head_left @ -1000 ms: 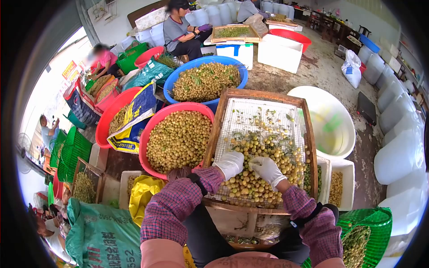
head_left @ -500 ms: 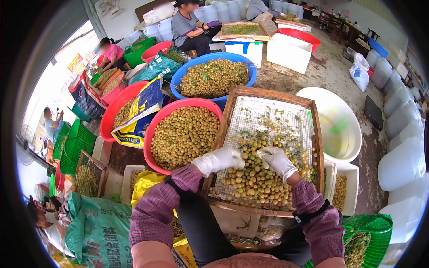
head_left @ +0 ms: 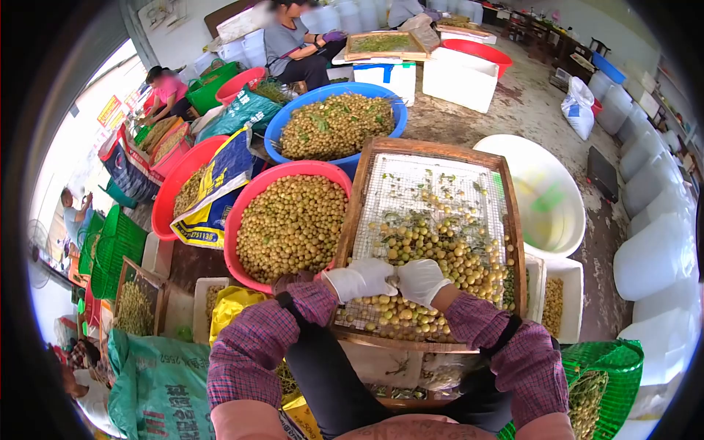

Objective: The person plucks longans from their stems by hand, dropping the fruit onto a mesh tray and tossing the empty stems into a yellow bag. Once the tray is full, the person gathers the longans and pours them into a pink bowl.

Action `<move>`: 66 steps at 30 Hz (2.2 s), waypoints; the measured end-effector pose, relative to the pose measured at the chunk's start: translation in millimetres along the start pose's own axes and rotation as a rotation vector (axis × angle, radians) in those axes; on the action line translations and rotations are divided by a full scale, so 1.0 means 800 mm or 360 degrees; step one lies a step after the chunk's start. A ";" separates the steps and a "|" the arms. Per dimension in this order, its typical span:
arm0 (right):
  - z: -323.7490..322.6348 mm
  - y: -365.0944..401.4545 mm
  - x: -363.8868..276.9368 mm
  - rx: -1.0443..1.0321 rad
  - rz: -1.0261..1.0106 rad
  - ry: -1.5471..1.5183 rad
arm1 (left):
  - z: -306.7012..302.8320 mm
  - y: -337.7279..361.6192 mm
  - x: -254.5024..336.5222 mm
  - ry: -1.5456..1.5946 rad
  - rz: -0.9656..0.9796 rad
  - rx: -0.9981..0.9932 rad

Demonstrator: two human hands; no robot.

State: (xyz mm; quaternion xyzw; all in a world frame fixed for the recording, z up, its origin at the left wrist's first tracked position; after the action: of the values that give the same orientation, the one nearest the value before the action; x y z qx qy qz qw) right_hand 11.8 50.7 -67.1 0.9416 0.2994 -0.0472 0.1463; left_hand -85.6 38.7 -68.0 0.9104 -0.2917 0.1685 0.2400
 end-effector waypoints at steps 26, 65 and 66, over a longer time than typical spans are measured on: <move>-0.024 0.093 0.215 0.0165 0.1152 -0.2746 | -0.021 -0.114 0.081 0.0163 0.0524 0.0500; 0.023 0.058 0.095 -0.0583 0.0774 -0.2034 | 0.070 0.014 0.127 0.0182 0.0853 -0.0044; 0.037 0.032 0.096 -0.0576 0.0810 -0.1899 | 0.065 0.003 0.141 -0.0120 0.0910 -0.0145</move>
State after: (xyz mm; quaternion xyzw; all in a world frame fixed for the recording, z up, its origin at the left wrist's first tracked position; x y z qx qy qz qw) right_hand 89.1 63.7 -102.7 0.7561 -0.0608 -0.4725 0.4486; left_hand 8.4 -41.2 -59.7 0.7852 -0.5524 0.1822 0.2124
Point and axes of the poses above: each hand's wrist, its own y-axis away from the middle knuckle, its own z-axis out of the palm, x = y × z, the point moved 6 cm from there along -y, towards the middle knuckle, and after that the axes turned 11 degrees about z, right-handed, at the moved point
